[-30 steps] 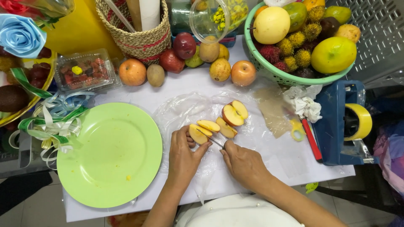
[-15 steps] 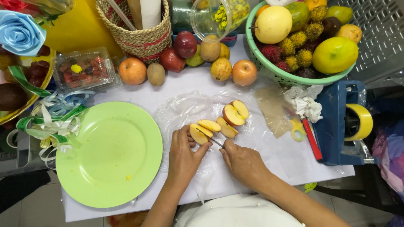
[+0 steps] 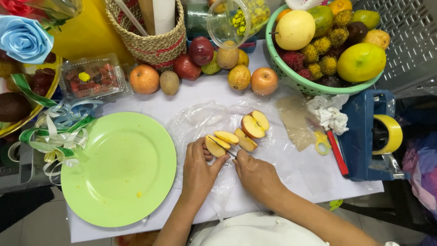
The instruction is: Slicing an apple into small pieces on a plastic-covered surface using a knife.
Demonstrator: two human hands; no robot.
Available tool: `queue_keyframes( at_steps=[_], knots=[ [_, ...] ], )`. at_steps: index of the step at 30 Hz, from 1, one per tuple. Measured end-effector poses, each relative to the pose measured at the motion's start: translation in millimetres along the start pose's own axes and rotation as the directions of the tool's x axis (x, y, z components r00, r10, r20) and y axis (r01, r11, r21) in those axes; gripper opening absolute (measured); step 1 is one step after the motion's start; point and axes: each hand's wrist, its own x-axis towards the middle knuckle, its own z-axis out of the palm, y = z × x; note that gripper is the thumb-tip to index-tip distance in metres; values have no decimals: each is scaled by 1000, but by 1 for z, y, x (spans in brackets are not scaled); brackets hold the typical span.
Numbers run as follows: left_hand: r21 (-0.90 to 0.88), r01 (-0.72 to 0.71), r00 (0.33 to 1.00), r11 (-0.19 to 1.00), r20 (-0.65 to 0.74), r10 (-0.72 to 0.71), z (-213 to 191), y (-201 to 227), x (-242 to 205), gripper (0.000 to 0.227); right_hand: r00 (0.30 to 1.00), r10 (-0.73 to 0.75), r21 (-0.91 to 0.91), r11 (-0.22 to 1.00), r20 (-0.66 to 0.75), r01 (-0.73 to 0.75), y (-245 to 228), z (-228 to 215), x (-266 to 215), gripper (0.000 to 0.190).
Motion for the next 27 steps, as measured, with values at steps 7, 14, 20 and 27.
queue_keyframes(
  at_steps=[7,14,20,27],
  knots=[
    [-5,9,1000,1000,16,-9,-2,-1,2,67,993,23,8,1000,112,-24,-9,-12,6,26],
    [-29,11,1000,1000,23,-11,-3,0,4,64,964,76,53,994,254,-92,-15,-27,16,22],
    [-10,75,996,997,59,-74,-7,7,7,66,946,36,68,996,323,-62,-24,-66,28,18],
    [26,150,982,988,108,-152,-15,22,10,69,973,-31,-7,999,228,33,-28,-78,29,18]
  ],
)
